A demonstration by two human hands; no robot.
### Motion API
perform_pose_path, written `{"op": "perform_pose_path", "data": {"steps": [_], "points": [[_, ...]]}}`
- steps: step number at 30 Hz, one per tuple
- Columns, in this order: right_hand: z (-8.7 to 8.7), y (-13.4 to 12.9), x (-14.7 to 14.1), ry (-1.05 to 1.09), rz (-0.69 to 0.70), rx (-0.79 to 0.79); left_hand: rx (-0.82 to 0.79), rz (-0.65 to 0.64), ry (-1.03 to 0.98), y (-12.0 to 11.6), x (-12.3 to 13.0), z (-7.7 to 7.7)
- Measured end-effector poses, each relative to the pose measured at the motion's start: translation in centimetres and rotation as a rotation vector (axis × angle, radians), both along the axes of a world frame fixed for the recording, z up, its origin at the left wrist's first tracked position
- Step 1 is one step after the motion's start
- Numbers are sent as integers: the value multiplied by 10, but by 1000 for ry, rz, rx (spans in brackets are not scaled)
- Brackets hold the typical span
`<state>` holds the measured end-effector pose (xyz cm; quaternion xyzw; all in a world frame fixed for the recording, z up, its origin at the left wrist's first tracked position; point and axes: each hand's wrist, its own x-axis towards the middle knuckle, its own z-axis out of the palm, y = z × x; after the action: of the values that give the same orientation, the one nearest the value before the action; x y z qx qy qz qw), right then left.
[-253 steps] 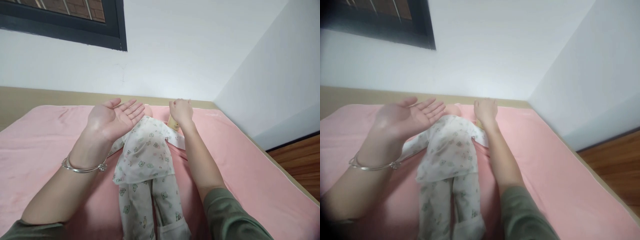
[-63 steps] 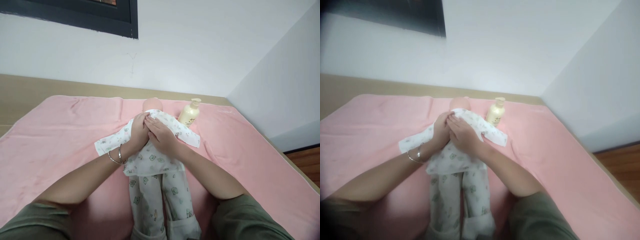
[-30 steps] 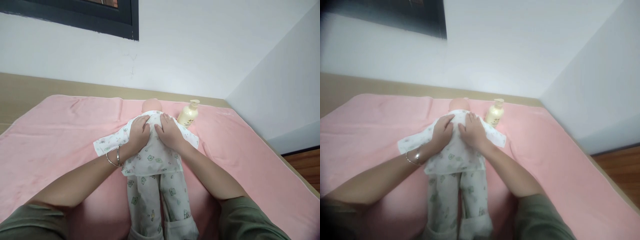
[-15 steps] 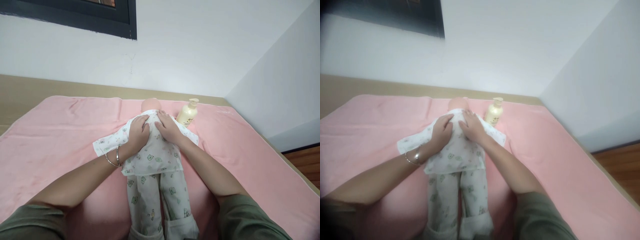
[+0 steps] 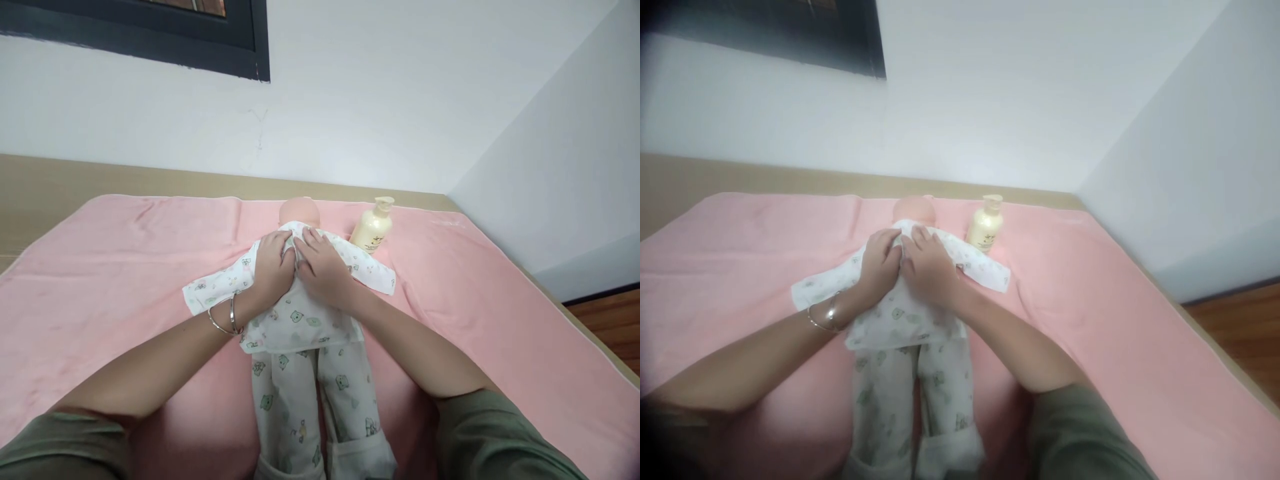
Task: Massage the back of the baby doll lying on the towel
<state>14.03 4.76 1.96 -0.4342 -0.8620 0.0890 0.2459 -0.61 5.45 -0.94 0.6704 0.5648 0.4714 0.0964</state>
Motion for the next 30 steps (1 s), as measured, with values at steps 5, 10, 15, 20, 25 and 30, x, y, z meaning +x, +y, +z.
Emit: {"op": "perform_pose_path", "data": {"steps": [5, 10, 15, 20, 25, 30], "points": [[-4, 34, 14, 181, -112, -169, -16, 26, 191, -3, 5, 5], [1, 32, 12, 12, -242, -129, 18, -15, 461, -25, 14, 13], [7, 16, 6, -140, -270, -8, 107, -139, 558, -27, 10, 18], [10, -9, 1, -258, -233, 110, 59, -150, 709, 0, -6, 19], [17, -8, 3, -250, -204, 54, 58, -86, 682, 1, -5, 20], [15, 19, 11, -178, -179, -44, 104, -96, 664, -22, 8, 25]]}}
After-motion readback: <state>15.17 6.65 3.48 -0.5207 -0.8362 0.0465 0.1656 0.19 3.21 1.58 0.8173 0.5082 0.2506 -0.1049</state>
